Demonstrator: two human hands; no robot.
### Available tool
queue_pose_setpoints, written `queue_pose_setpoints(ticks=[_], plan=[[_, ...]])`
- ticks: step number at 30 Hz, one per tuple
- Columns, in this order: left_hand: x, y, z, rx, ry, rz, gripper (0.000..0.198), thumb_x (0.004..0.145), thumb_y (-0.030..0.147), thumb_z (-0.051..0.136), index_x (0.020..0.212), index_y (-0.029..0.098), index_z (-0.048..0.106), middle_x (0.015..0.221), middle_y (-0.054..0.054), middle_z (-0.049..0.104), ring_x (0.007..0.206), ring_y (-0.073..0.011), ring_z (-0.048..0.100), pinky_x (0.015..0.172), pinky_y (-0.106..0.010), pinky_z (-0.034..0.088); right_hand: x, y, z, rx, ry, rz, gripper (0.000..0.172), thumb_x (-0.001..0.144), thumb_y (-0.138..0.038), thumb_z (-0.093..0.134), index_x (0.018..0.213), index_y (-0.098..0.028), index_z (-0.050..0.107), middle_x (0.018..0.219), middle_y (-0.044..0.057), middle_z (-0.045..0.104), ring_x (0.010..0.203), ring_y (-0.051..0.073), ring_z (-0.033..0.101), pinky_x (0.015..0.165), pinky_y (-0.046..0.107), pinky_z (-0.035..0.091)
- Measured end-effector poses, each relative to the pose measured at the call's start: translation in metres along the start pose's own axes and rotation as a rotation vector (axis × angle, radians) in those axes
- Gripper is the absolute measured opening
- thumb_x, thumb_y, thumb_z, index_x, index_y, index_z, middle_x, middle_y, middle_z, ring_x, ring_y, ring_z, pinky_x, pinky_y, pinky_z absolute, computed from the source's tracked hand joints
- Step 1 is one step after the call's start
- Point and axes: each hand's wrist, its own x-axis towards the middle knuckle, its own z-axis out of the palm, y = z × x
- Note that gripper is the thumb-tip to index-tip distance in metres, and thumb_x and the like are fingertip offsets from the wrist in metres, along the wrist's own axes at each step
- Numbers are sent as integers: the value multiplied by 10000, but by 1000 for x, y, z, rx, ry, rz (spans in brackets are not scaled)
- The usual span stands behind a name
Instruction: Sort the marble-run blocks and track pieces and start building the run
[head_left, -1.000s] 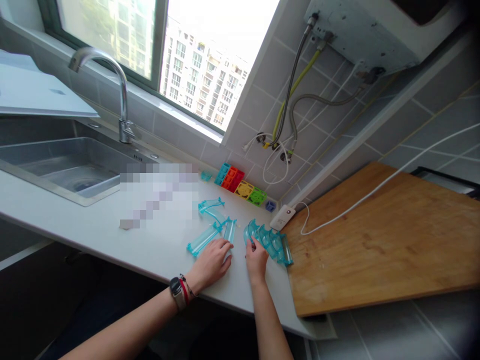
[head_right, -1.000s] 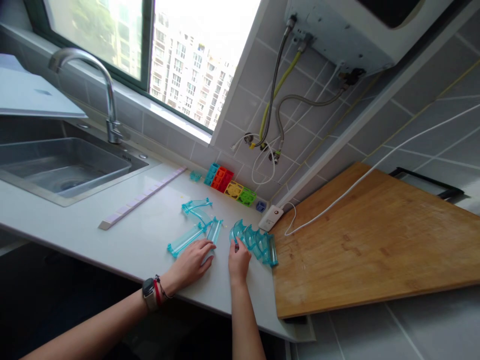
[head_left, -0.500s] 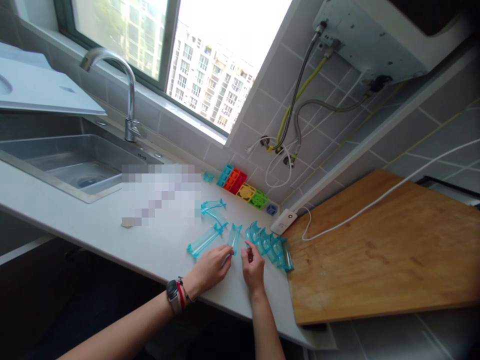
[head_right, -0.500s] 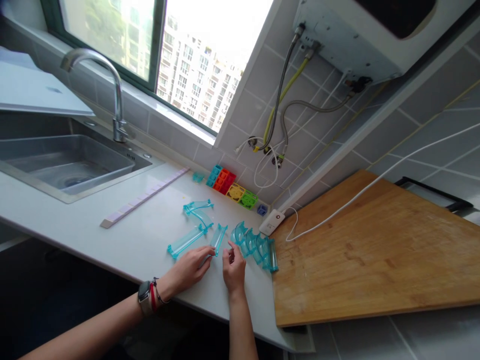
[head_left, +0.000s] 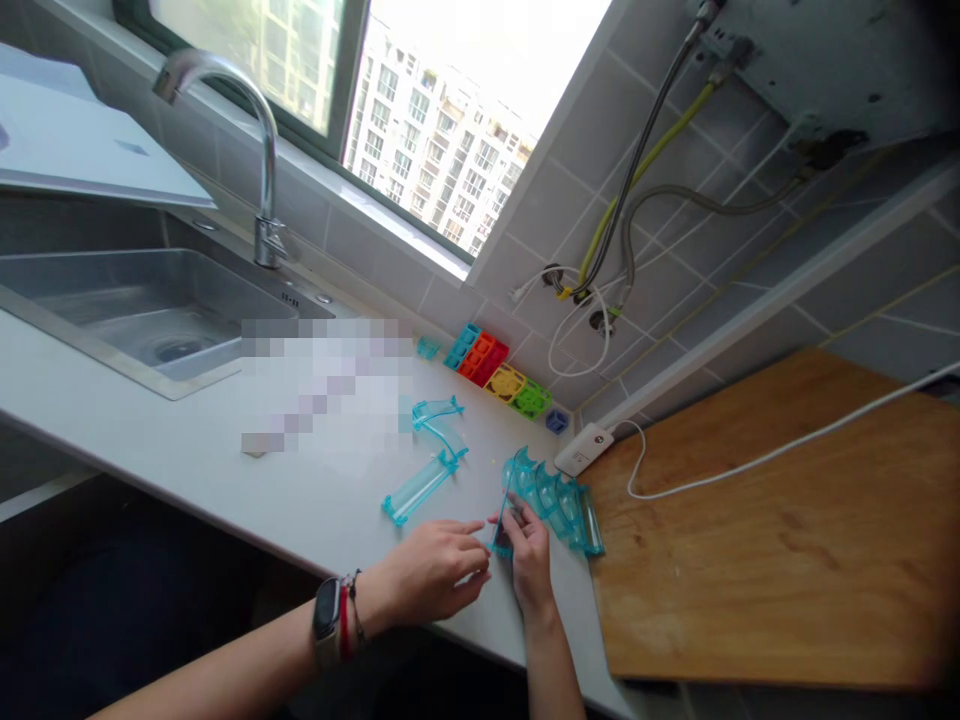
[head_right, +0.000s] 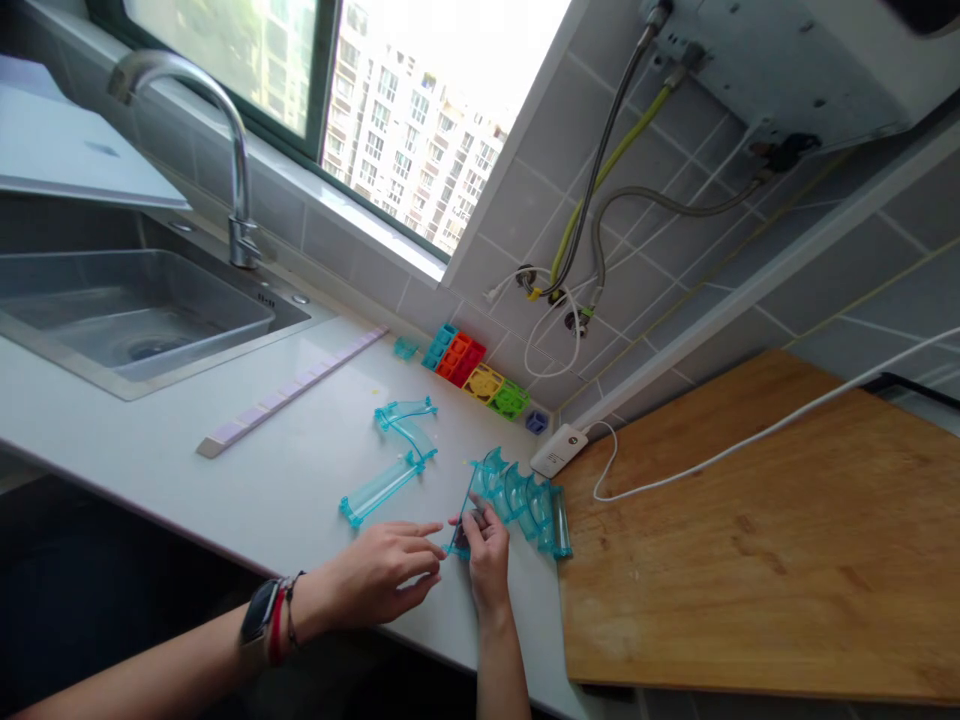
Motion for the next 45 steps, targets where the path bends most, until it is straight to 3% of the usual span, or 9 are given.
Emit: queue_pose_setpoints(ticks=[3, 6, 10, 14, 18, 24, 31, 37, 45], plan=[[11, -14, -32, 176, -85, -190, 228, 915, 369, 662, 1090, 228, 701, 1048, -100, 727, 1068, -292, 680, 934, -403, 550, 2, 0, -2, 145, 45, 34, 492, 849, -371, 748, 1289, -185, 630, 827, 14, 694, 698, 138, 600, 655, 259, 489], [23, -38, -55, 400, -212, -459, 642, 769, 428, 824, 1304, 143, 611, 1142, -201, 677, 1059, -396, 656, 858, -484, 547, 2, -1, -2, 258, 42, 39, 401, 889, -370, 685, 1255, -214, 631, 709, -38, 592, 582, 108, 520, 561, 224, 432], [23, -66, -56, 281, -359, -454, 660, 809, 330, 764, 1387, 105, 536, 1155, -199, 673, 1000, -373, 693, 790, -431, 554, -1, -1, 2, 280, 46, 16, 455, 988, -581, 489, 1251, -228, 608, 654, -65, 484, 449, 72, 373, 452, 196, 301], [13, -76, -59, 80, -322, -465, 507, 860, 231, 591, 1353, 114, 581, 1184, -182, 686, 1063, -342, 695, 881, -416, 541, -4, -1, 3, 235, 50, -15, 441, 956, -551, 565, 1300, -276, 548, 773, -40, 561, 479, 62, 413, 475, 188, 308], [10, -75, -89, -134, -275, -486, 606, 845, 272, 565, 1431, 118, 559, 1254, -168, 679, 1160, -337, 653, 989, -426, 505, -7, -5, 3, 216, 44, -12, 337, 926, -429, 633, 1215, -261, 587, 838, -24, 586, 515, 60, 451, 506, 194, 344], [16, -74, -127, -487, -167, -585, 569, 885, 451, 572, 1385, 184, 623, 1015, -82, 722, 837, -249, 710, 727, -336, 552, -7, -15, 49, 319, 42, 8, 324, 969, -461, 516, 1122, -209, 651, 718, -24, 577, 533, 104, 491, 534, 240, 410], [15, -94, -112, -683, -125, -747, 663, 867, 554, 583, 1413, 178, 558, 875, -15, 619, 486, -139, 578, 427, -267, 446, 18, -36, 118, 249, 50, -131, 369, 952, -508, 491, 1123, -210, 626, 813, 17, 689, 622, 157, 610, 570, 284, 473], [13, -97, -101, -660, -185, -716, 665, 870, 587, 570, 1389, 170, 585, 907, -40, 656, 476, -133, 581, 437, -258, 448, 32, -38, 127, 107, 46, -446, 344, 933, -475, 523, 1154, -221, 591, 1092, 80, 681, 650, 154, 648, 549, 297, 516], [15, -98, -83, -425, -192, -691, 605, 886, 538, 548, 1345, 156, 639, 1035, -107, 744, 680, -205, 677, 651, -296, 518, 36, -24, 121, 136, 94, -256, 332, 958, -494, 496, 1144, -226, 561, 1303, 115, 622, 808, 192, 722, 624, 340, 598]])
